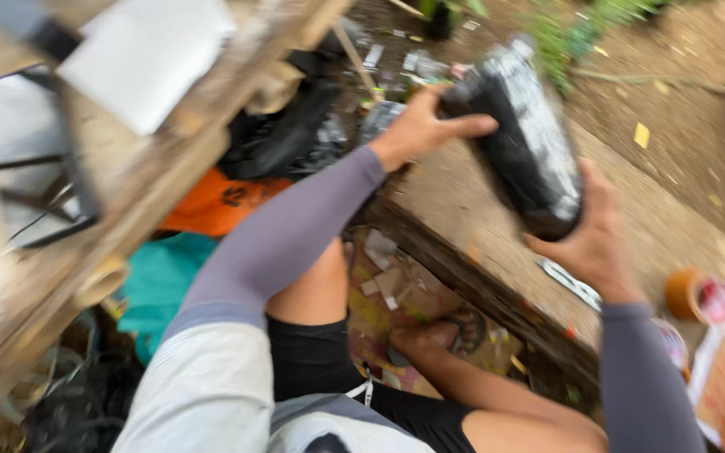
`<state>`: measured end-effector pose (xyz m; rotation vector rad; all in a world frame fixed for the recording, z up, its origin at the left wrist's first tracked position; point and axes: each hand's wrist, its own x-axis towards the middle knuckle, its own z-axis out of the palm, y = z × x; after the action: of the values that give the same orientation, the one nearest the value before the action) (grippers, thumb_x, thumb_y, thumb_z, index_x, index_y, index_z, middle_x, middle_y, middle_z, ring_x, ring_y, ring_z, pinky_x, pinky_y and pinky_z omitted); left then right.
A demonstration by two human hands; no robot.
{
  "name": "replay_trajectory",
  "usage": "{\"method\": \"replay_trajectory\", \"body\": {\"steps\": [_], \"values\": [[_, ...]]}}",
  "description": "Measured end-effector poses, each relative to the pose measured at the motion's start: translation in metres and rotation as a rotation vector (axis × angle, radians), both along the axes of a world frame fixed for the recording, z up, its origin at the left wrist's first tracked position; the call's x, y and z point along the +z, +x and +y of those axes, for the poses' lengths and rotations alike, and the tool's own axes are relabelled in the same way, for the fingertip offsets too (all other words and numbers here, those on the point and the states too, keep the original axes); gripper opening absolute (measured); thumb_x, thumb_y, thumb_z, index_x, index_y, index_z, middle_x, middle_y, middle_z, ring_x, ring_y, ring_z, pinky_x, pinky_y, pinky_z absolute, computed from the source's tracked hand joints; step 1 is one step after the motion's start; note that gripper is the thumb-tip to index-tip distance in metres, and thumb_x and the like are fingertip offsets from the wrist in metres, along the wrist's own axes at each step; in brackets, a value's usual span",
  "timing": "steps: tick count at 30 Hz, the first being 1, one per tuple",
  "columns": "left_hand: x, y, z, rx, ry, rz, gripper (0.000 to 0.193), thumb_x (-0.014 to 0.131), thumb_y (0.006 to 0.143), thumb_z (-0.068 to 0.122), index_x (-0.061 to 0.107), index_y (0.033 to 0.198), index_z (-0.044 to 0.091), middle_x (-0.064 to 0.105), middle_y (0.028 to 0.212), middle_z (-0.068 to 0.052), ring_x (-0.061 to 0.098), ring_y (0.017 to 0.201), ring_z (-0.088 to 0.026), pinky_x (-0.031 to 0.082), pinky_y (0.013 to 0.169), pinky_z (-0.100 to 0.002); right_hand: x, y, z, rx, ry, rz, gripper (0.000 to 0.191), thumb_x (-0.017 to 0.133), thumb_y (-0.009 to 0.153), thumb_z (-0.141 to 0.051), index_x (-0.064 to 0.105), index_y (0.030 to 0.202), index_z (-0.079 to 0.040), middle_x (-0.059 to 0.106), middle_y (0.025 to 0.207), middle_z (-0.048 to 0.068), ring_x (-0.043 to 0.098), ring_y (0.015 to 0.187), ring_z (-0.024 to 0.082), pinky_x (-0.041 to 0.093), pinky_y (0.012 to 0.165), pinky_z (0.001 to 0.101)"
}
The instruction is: The person sits on the ground and wraps a black box with tape, then peels a shipping label and presses it onto the wrapped box. They then take a potted plant, wrap its pot with paper, and secure the paper with tape.
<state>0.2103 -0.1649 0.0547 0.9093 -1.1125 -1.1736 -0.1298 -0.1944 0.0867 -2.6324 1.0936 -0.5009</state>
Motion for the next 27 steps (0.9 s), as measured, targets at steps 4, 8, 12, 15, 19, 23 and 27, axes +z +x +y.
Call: {"method": "replay_trajectory", "body": {"steps": [4, 8, 12, 15, 19, 23, 27], "values": [[-0.001, 0.013, 0.014, -0.161, 0.309, -0.407, 0.138, 0.069, 0.058, 0.086, 0.031, 0.155, -0.004, 0.064, 0.134, -0.025, 0.074, 0.099, -0.030, 0.062, 0.077, -0.038, 0.019, -0.013, -0.021, 0.074, -0.132, 0.103, 0.126, 0.089, 0.053, -0.031, 0.035, 0.164, -0.008, 0.046, 0.155, 0.020, 0.044, 0.146, 0.041, 0.034, 0.124, 0.0533], [0.000, 0.001, 0.036, -0.563, 0.448, -0.713, 0.113, 0.065, 0.065, 0.078, 0.034, 0.153, 0.015, 0.055, 0.135, -0.013, 0.074, 0.093, -0.026, 0.062, 0.073, -0.041, -0.002, -0.020, -0.033, 0.090, -0.112, 0.263, 0.124, 0.088, 0.049, -0.028, 0.035, 0.161, -0.017, 0.044, 0.155, 0.020, 0.041, 0.146, 0.041, 0.033, 0.123, 0.0509], [0.020, -0.001, 0.064, -0.501, 0.166, -1.149, 0.074, 0.076, 0.083, 0.063, 0.068, 0.130, 0.007, 0.077, 0.121, -0.013, 0.073, 0.104, -0.027, 0.056, 0.089, -0.042, -0.030, -0.011, -0.033, -0.020, -0.194, 0.697, 0.133, 0.095, 0.049, -0.042, 0.025, 0.161, -0.029, 0.031, 0.164, 0.014, 0.025, 0.156, 0.036, 0.020, 0.124, 0.0577], [0.047, 0.009, 0.105, 0.075, -0.093, -1.253, 0.062, 0.076, 0.086, 0.046, 0.060, 0.131, 0.008, 0.069, 0.116, -0.014, 0.067, 0.109, -0.033, 0.051, 0.093, -0.048, -0.033, 0.013, -0.018, -0.065, -0.199, 0.696, 0.137, 0.089, 0.053, -0.047, 0.017, 0.165, -0.015, 0.024, 0.167, 0.019, 0.022, 0.155, 0.038, 0.017, 0.120, 0.0668], [0.090, 0.056, 0.170, 0.942, -0.365, -1.391, 0.038, 0.074, 0.094, 0.028, 0.064, 0.126, 0.012, 0.064, 0.131, -0.011, 0.056, 0.128, -0.031, 0.040, 0.114, -0.048, -0.025, 0.071, 0.037, 0.267, -0.167, 0.307, 0.110, 0.075, 0.069, -0.042, 0.023, 0.157, -0.002, 0.029, 0.161, 0.027, 0.027, 0.151, 0.045, 0.024, 0.118, 0.0659], [0.120, 0.124, 0.211, 1.229, -0.078, -1.560, 0.042, 0.072, 0.097, 0.023, 0.063, 0.132, 0.003, 0.063, 0.134, -0.014, 0.054, 0.128, -0.033, 0.043, 0.108, -0.046, 0.006, 0.106, 0.101, 0.662, 0.017, 0.121, 0.074, 0.074, 0.077, -0.025, 0.048, 0.145, -0.011, 0.045, 0.149, 0.021, 0.042, 0.137, 0.043, 0.037, 0.111, 0.0538], [0.119, 0.158, 0.222, 1.113, 0.030, -1.465, 0.039, 0.071, 0.097, 0.020, 0.065, 0.129, -0.003, 0.068, 0.124, -0.018, 0.063, 0.109, -0.037, 0.051, 0.089, -0.047, 0.039, 0.108, 0.118, 0.763, 0.095, 0.102, 0.054, 0.072, 0.080, -0.019, 0.060, 0.132, -0.010, 0.062, 0.133, 0.013, 0.060, 0.120, 0.035, 0.048, 0.101, 0.0423]]}}
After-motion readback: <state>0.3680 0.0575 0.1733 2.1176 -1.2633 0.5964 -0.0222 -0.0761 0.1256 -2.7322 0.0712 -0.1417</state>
